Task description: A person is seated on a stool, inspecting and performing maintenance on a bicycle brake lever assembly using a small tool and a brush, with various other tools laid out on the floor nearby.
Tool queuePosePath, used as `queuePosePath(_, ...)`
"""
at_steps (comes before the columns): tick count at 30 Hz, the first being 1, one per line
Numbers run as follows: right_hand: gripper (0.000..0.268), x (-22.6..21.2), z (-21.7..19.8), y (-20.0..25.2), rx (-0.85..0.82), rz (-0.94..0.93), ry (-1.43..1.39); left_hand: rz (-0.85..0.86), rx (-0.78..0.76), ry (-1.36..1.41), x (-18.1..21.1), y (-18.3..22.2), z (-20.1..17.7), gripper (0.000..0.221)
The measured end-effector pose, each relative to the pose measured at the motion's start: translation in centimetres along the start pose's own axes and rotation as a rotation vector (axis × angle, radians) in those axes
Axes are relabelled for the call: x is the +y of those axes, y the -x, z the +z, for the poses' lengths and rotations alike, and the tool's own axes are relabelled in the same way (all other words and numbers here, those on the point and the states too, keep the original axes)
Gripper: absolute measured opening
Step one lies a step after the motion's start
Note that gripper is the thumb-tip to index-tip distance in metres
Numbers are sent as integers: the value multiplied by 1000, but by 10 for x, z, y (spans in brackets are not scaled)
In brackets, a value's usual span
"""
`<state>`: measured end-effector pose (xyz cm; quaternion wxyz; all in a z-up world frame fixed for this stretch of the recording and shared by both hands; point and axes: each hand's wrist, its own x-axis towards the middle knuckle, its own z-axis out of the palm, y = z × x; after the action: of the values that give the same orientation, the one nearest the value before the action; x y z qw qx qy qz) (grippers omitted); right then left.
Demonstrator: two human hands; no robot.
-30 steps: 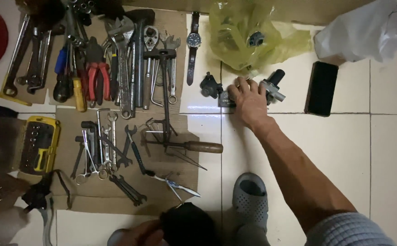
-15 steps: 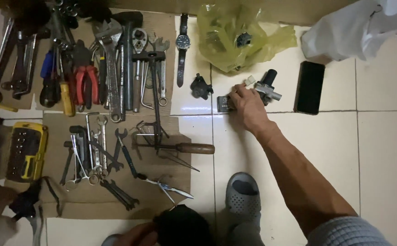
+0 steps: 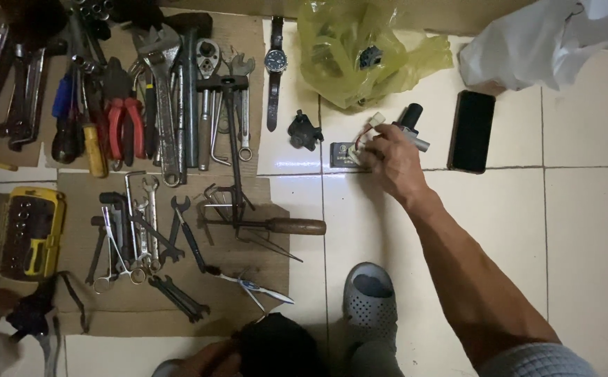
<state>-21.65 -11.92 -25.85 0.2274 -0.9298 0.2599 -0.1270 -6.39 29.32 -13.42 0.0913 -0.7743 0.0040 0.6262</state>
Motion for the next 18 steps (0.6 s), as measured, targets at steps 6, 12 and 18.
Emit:
queuePosePath(6, 12, 1, 16, 7, -78, -106, 203, 271, -448, -136, -53, -154, 27, 49)
queuePosePath(12, 18, 16, 30, 9, -66, -111, 423, 8, -206, 468, -38, -59, 17, 50)
queuePosePath(18, 24, -28, 17, -15, 46, -137, 383, 175, -186, 117, -47, -71, 17, 57)
